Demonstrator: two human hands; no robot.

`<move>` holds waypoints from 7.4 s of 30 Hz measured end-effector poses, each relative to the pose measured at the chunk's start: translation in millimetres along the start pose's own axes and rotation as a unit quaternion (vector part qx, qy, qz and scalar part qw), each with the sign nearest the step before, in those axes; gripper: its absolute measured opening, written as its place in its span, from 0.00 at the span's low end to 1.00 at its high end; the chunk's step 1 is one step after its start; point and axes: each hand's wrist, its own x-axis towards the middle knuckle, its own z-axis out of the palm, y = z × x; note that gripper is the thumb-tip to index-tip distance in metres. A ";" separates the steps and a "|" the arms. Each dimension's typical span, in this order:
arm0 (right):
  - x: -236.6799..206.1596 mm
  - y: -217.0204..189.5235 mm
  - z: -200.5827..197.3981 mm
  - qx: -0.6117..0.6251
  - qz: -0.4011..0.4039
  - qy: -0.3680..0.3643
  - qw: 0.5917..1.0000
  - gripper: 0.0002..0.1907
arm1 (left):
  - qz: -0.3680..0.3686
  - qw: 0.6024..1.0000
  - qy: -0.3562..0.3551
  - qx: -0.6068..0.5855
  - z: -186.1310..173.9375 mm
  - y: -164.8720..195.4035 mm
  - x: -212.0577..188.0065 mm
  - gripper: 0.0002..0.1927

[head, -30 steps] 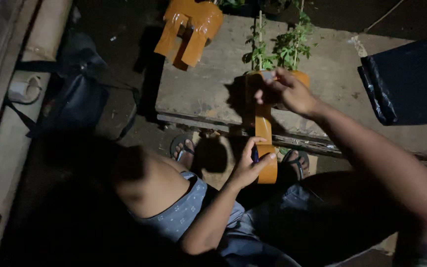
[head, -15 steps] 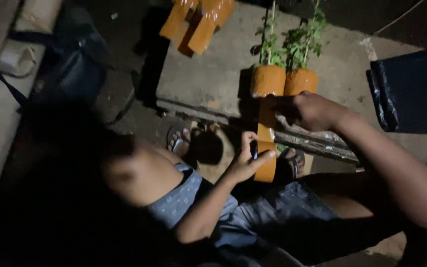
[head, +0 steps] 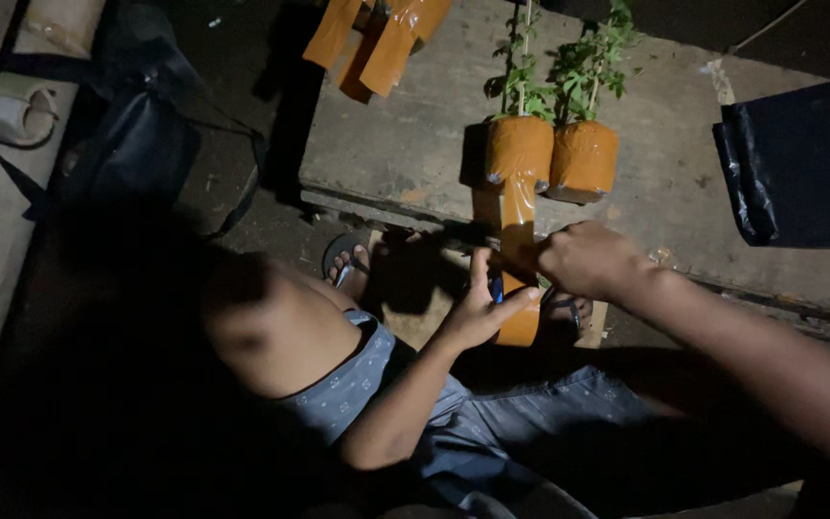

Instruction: The person wraps orange tape around the base of two small potted plants to secure them. They pull tape from a roll, wrap it around the pots, and press it down to adhere.

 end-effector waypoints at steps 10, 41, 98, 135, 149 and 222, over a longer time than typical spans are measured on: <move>9.8 84.8 47.9 0.052 0.065 0.065 0.994 0.14 | 0.016 0.999 -0.039 -0.013 -7.2 -3.9 6.6 0.24; -80.3 48.6 41.1 0.321 -0.212 0.457 0.802 0.28 | 0.109 0.985 0.044 -0.123 54.3 83.3 82.4 0.37; -4.2 7.7 128.4 0.856 -0.010 0.201 0.477 0.27 | 0.280 0.852 0.047 0.440 57.8 58.1 223.6 0.20; -10.4 14.6 124.6 0.878 -0.022 0.141 0.457 0.20 | 0.201 0.694 0.167 0.671 113.5 52.7 260.4 0.41; -5.0 14.1 128.4 0.871 -0.030 0.169 0.460 0.23 | 0.227 0.755 0.162 0.593 111.1 51.6 247.9 0.38; -27.9 -13.8 118.3 0.904 0.090 0.013 0.417 0.20 | 0.045 0.681 0.056 0.728 117.9 62.0 241.3 0.39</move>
